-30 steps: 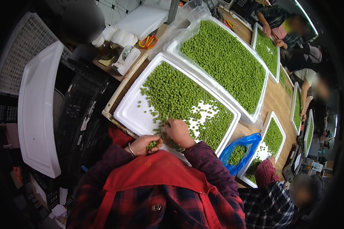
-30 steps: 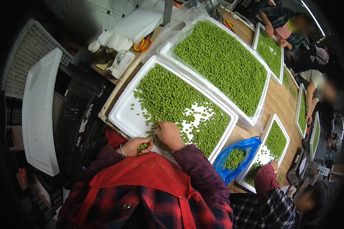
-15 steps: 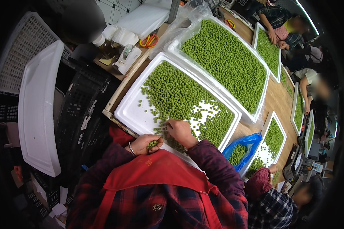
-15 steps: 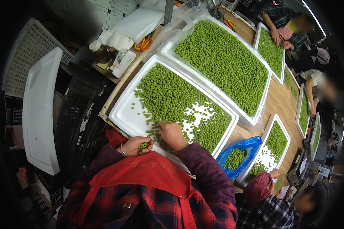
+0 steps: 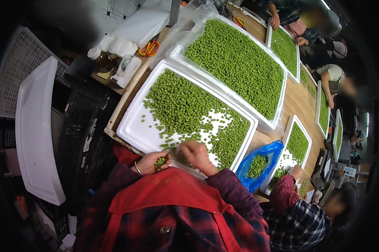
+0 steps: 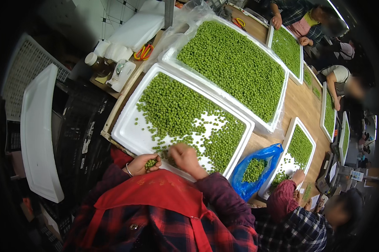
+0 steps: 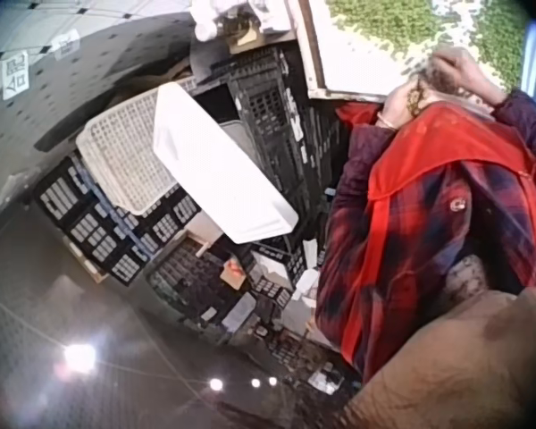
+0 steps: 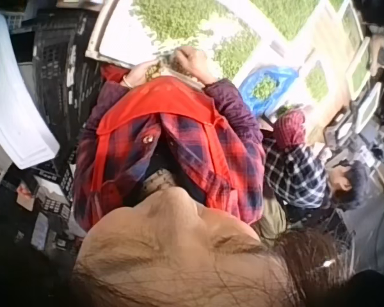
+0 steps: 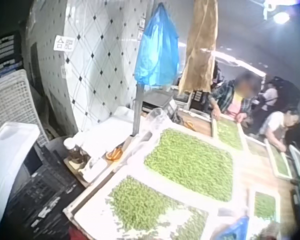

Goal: The person sorts green peas by hand from a large white tray, picking individual peas and placing them into a blue plastic bag. Other workers are visible in the background performing similar tasks at adjacent trays.

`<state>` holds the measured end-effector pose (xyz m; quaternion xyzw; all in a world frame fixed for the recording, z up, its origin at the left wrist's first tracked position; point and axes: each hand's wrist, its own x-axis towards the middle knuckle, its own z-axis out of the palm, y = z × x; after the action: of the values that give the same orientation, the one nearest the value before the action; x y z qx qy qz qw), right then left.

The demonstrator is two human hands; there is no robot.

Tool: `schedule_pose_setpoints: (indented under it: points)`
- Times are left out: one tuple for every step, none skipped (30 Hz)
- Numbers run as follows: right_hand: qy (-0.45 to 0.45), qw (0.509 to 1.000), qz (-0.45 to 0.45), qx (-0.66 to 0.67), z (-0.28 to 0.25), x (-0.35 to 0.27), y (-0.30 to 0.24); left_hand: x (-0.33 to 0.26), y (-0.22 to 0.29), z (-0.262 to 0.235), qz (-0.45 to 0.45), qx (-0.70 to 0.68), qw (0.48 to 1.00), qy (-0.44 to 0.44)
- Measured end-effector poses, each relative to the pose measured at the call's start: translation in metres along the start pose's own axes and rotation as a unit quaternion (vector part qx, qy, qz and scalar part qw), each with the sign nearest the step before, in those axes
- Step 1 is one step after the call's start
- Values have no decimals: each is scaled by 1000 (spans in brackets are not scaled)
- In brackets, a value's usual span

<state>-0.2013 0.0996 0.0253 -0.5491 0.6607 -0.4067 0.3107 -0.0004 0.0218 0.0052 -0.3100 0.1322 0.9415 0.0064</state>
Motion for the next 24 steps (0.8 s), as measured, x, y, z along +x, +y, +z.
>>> schedule_pose_setpoints:
  points:
    - [47,998,18,-44,-8,4,8,-2,2,1,-8,2,1000,-9]
    - [94,991,35,-86,-15,11,13,-3,3,1,-15,5,1000,-17]
    - [121,986,-3,-118,-20,17,18,-3,2,1,-12,12,1000,-15]
    - [147,977,-42,-150,-23,24,20,-3,1,1,-12,16,1000,-16]
    - [132,980,-28,-145,-24,29,18,-2,2,1,-11,21,1000,-19]
    - [125,977,-44,-170,-23,31,18,-1,3,1,-9,26,999,-22]
    - [118,972,-59,-194,-20,33,19,-1,3,1,-6,25,999,-22]
    - [110,967,-74,-217,-18,35,20,-1,2,1,-4,25,999,-21]
    - [82,967,-81,-226,-14,31,23,-1,2,0,-1,24,999,-20]
    - [66,968,-92,-225,-14,25,25,-1,3,-1,-1,23,1000,-21]
    - [48,968,-104,-224,-15,16,27,-2,3,-2,1,20,1000,-21]
    - [28,968,-114,-223,-18,6,29,-2,1,-3,2,15,1000,-22]
    - [34,969,-106,-219,-27,-4,28,-2,1,-3,1,15,1000,-23]
    - [51,969,-100,-220,-35,-15,31,-2,1,-2,1,15,1000,-22]
    - [49,967,-88,-236,-47,-26,32,-1,1,-2,-1,15,1000,-23]
    - [48,964,-77,-252,-59,-38,34,-2,0,-2,-2,14,1000,-23]
    - [51,965,-39,-253,-69,-50,41,-1,1,-1,-2,18,1000,-23]
    - [52,966,-2,-253,-78,-59,44,-1,1,-1,-2,19,1000,-23]
    - [56,962,34,-264,-85,-67,45,-1,1,-2,-5,15,1000,-27]
    - [53,961,71,-260,-88,-68,41,0,1,-4,-8,11,999,-30]
    - [64,964,70,-248,-87,-66,37,0,0,-4,-10,7,999,-33]
    - [74,967,69,-236,-85,-60,32,-1,0,-4,-11,5,1000,-28]
    - [56,976,100,-187,-80,-52,23,-1,0,-2,-12,4,1000,-24]
    - [40,981,131,-137,-73,-43,16,-1,2,-1,-13,4,1000,-20]
